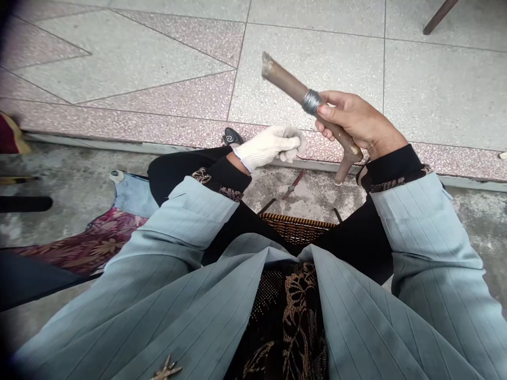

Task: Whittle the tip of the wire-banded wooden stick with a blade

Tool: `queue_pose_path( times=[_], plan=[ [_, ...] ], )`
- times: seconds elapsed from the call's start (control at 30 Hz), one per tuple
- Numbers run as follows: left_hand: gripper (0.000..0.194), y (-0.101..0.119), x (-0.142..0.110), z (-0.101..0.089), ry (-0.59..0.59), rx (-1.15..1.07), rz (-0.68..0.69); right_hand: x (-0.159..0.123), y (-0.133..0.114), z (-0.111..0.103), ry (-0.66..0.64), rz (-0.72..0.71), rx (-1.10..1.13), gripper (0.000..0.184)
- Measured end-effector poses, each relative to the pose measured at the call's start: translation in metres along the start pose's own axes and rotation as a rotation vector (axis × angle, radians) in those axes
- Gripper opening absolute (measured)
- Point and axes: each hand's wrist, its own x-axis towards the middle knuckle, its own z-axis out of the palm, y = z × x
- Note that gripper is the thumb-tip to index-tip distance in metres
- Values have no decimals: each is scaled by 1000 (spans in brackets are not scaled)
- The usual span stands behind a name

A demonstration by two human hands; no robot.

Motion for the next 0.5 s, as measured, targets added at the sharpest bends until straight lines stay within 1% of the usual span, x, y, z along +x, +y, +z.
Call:
queue_pose_path(
  times=[0.07, 0.13, 0.17, 0.2, 0.23, 0.27, 0.3, 0.37, 0.43, 0.5],
  plan=[
    [28, 1, 0, 5, -15, 7, -10, 7, 8, 0, 127, 8, -17, 45],
    [26, 0, 0, 9, -45, 34, -14, 13, 16, -1, 276, 67, -132, 39],
    [26, -1, 1, 10, -65, 50, -10, 16, 18, -1, 334, 107, -239, 39],
    [25, -2, 1, 10, -86, 64, 2, 17, 20, -1, 367, 147, -378, 40],
    [25, -4, 2, 10, -112, 82, 21, 18, 20, 0, 369, 184, -538, 44],
    [23, -5, 2, 10, -135, 103, 45, 19, 20, 1, 338, 215, -700, 47],
    [22, -6, 2, 9, -155, 130, 73, 18, 20, 3, 278, 239, -849, 50],
    [20, -6, 0, 7, -165, 210, 123, 17, 17, 5, 103, 281, -1051, 51],
    [18, -3, -2, 4, -150, 302, 142, 14, 16, 5, -92, 312, -1105, 45],
    [17, 1, -5, 1, -137, 369, 132, 11, 14, 4, -237, 285, -1049, 36]
  ],
)
